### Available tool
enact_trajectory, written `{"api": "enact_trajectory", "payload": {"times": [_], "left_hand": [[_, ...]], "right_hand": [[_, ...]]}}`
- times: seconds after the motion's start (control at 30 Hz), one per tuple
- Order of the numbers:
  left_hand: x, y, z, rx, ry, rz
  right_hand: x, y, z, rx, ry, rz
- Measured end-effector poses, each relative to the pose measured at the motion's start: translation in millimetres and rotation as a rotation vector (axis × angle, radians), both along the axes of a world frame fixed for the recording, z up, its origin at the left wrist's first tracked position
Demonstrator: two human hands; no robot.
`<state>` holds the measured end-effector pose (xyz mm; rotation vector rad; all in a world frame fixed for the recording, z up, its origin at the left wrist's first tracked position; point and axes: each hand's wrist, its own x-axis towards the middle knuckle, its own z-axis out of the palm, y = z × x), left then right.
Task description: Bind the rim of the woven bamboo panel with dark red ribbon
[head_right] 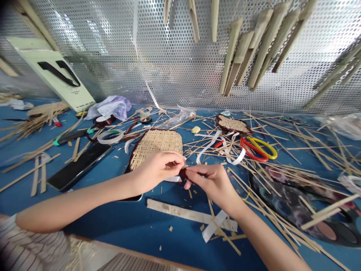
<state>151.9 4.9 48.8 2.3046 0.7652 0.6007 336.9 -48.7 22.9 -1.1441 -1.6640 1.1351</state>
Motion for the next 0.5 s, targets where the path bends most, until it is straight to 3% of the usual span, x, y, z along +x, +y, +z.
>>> {"api": "enact_trajectory", "payload": {"times": [0.23,0.37,0.5], "left_hand": [[-7.5,-4.4,0.2,-0.203,-0.052,0.023],[-2.9,-10.1,-1.5,-0.192,-0.136,0.08],[2.3,-11.5,-4.6,-0.102,-0.208,0.053]], "right_hand": [[-4.4,-1.1,-2.3,-0.135,0.085,-0.044],[-1.7,-3.0,-5.9,-0.229,0.177,-0.082],[8.0,-4.7,-11.6,-0.317,0.247,-0.103]]}}
